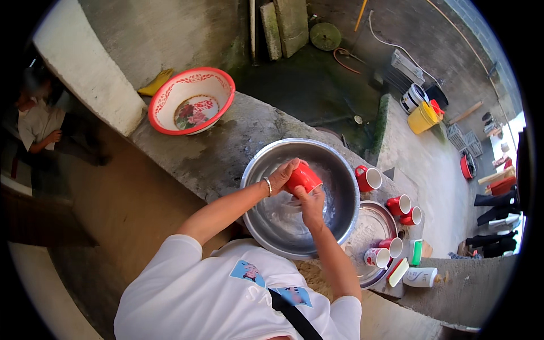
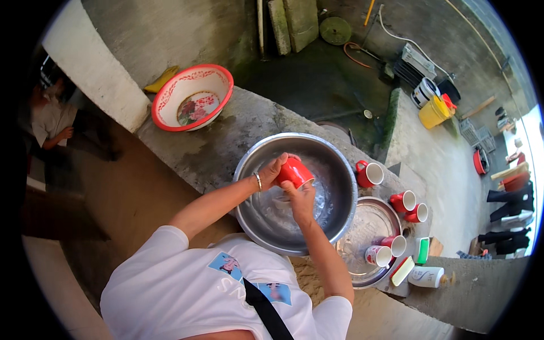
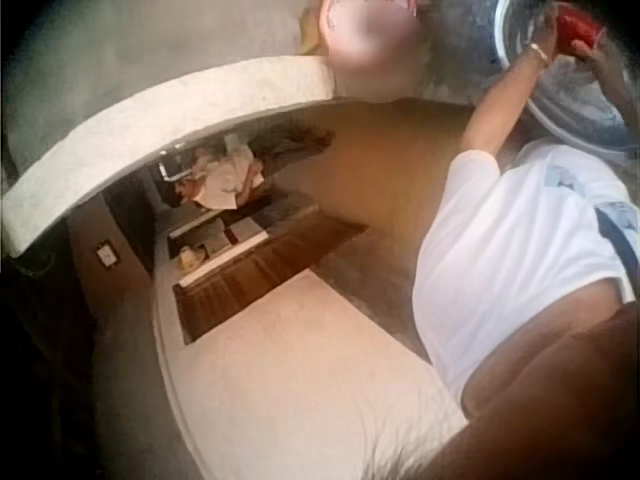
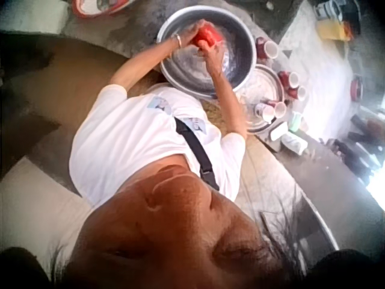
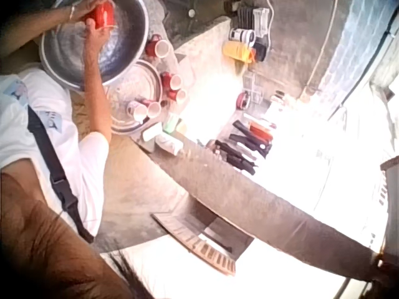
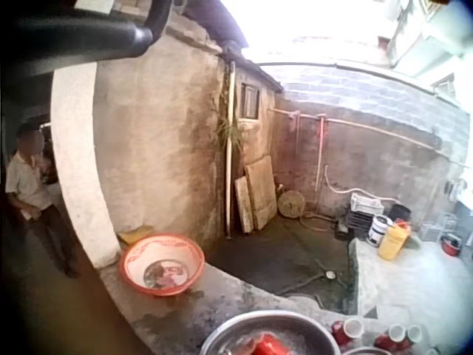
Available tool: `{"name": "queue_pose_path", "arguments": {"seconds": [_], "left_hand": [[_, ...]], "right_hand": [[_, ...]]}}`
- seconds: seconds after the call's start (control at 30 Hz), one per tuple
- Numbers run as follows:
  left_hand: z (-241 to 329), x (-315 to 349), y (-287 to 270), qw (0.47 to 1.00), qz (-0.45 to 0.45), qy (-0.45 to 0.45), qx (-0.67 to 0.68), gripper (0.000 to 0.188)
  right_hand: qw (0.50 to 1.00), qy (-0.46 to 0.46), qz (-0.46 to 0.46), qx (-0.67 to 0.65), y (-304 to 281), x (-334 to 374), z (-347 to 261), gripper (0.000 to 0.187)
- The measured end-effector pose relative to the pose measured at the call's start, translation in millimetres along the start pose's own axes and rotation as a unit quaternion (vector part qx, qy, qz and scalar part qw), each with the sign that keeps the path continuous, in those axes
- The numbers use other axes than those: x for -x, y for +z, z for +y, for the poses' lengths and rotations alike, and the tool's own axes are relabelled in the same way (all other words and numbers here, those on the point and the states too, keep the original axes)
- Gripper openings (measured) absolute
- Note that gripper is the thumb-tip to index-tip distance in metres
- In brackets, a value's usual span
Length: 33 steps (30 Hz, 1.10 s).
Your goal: The person fills a metal basin with water from a tap using a red scoop. They then wash several red cups one by one in the basin using a white cloth, scrubbing the inside and outside of each cup before placing them on a metal tray.
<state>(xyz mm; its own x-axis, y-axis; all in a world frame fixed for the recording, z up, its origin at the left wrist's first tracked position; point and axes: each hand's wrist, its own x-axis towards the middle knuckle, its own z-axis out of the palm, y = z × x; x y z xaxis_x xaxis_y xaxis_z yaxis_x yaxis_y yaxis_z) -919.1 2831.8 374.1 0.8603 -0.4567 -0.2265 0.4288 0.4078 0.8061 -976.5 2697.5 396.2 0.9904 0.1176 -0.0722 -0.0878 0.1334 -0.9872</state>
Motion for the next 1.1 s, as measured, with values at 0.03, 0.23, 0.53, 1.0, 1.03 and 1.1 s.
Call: {"name": "queue_pose_path", "arguments": {"seconds": [0.03, 0.23, 0.53, 1.0, 1.03, 1.1], "left_hand": [[3.6, 0.4, 3.7, 1.0, 0.012, -0.01, -0.007, 0.069], [24.6, -4.8, 13.4, 0.966, -0.028, -0.25, -0.052, 0.07], [-5.5, -9.1, 23.0, 0.993, 0.081, 0.011, -0.088, 0.047], [-14.5, -7.4, 1.8, 0.948, -0.051, 0.162, -0.271, 0.059], [-14.8, -7.4, 2.6, 0.951, -0.035, 0.157, -0.266, 0.055], [-13.6, -12.7, 2.8, 0.955, 0.003, 0.137, -0.265, 0.048]], "right_hand": [[0.997, -0.064, -0.025, 0.046, 5.9, 4.4, -2.7, 0.051], [0.901, -0.206, -0.09, 0.372, -33.6, 3.3, 48.6, 0.043], [0.995, -0.058, 0.041, 0.063, -9.0, 5.4, 12.8, 0.044], [0.972, 0.062, 0.069, -0.217, -14.3, 7.6, 2.1, 0.041], [0.978, 0.041, 0.066, -0.195, -12.1, 9.0, 9.3, 0.04], [0.998, 0.053, 0.011, -0.027, -18.9, 13.7, 16.2, 0.04]]}}
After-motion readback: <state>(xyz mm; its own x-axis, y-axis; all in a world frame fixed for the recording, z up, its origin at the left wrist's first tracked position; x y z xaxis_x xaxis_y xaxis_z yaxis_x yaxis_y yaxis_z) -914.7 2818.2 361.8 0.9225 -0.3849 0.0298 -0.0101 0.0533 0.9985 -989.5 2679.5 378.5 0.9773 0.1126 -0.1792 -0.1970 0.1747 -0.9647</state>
